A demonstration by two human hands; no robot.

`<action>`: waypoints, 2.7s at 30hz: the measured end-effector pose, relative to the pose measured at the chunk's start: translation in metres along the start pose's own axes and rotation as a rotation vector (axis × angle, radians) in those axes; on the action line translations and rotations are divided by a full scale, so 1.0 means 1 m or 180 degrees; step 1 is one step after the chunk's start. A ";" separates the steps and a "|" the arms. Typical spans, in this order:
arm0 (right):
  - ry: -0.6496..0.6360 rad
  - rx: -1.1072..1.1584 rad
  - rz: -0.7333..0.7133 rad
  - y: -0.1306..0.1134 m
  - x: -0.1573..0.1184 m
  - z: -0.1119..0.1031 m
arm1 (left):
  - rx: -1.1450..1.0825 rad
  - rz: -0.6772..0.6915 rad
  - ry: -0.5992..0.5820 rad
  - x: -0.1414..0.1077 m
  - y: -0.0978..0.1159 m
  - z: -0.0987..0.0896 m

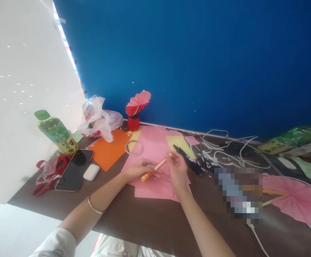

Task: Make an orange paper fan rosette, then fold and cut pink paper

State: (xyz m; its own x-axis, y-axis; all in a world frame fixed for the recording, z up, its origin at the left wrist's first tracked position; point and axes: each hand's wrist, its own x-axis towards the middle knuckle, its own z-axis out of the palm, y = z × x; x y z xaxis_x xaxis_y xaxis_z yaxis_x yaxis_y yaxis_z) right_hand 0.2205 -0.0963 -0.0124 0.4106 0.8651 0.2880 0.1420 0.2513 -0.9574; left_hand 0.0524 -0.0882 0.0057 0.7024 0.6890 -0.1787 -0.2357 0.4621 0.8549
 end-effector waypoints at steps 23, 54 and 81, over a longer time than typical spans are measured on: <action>-0.1240 -0.2569 -0.3239 -0.017 -0.009 -0.009 | 0.1390 0.0935 0.0446 0.004 -0.011 0.006; -0.1258 -0.2648 -0.3643 -0.008 -0.009 -0.004 | 0.2546 0.1353 0.0723 0.003 -0.019 0.004; -0.1364 -0.1784 -0.3045 -0.007 -0.013 0.000 | 0.0996 0.1073 0.0979 0.011 -0.019 0.002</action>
State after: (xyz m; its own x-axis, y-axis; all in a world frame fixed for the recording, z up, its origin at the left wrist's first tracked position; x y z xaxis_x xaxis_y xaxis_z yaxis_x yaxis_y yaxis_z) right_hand 0.2146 -0.1093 -0.0095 -0.3961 0.5308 0.7492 0.6450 0.7416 -0.1843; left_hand 0.0660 -0.0909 -0.0115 0.3830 0.9230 0.0360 -0.1698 0.0321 0.9850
